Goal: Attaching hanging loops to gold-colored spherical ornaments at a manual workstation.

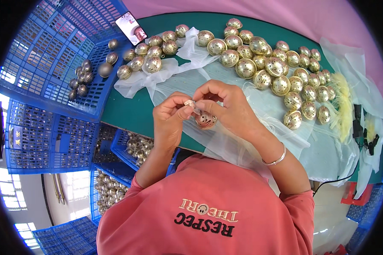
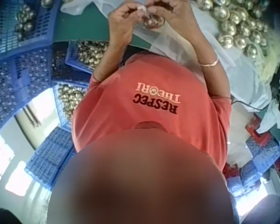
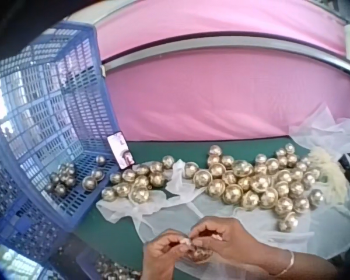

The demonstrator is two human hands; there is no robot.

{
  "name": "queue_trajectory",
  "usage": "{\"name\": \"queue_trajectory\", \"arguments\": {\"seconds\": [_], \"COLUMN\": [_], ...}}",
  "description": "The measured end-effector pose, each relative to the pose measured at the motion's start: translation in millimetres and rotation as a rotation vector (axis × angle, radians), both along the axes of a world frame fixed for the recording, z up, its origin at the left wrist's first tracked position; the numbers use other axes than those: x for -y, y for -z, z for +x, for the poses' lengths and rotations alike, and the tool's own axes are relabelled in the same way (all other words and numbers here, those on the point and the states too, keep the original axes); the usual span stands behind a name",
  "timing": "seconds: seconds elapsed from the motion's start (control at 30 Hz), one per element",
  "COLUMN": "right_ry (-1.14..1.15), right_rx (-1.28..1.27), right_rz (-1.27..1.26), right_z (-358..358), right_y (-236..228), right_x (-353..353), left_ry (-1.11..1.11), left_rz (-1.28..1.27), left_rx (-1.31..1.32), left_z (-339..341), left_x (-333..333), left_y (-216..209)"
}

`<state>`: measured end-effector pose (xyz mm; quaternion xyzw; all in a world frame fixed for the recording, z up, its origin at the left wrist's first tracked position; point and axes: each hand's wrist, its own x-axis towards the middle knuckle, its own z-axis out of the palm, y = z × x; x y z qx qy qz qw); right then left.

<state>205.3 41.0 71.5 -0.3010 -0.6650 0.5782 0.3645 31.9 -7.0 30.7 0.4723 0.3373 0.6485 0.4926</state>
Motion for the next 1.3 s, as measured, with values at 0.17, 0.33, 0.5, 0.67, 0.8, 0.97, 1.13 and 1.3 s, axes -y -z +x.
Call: {"name": "queue_trajectory", "arguments": {"seconds": [0.17,0.33,0.5,0.67,0.8,0.97,1.13,1.3], "right_ry": [0.016,0.106,0.274,0.179,0.089,0.007,0.077,-0.032], "right_rx": [0.053,0.173,0.347,0.17,-0.003,0.03,-0.056,-0.382], "right_rz": [0.04,0.157,0.688,0.36,0.123,0.196,0.079,-0.476], "right_z": [0,-2,-15,-7,2,-3,-4,4], "right_y": [5,19,29,10,7,5,28,47], "right_x": [-7,-12,-13,-9,-21,-26,-20,-22], "left_ry": [0.076,0.053,-0.06,0.039,0.14,0.174,0.119,0.085], "left_rz": [-0.079,-0.117,-0.078,-0.191,-0.205,-0.269,-0.303,-0.273], "left_rx": [0.061,0.033,0.069,0.174,0.209,0.168,0.076,-0.17], "left_z": [-1,5,19,11,1,1,9,14], "left_x": [-9,-20,-31,-25,-26,-24,-30,-44], "left_y": [12,24,19,8,4,0,6,2]}}
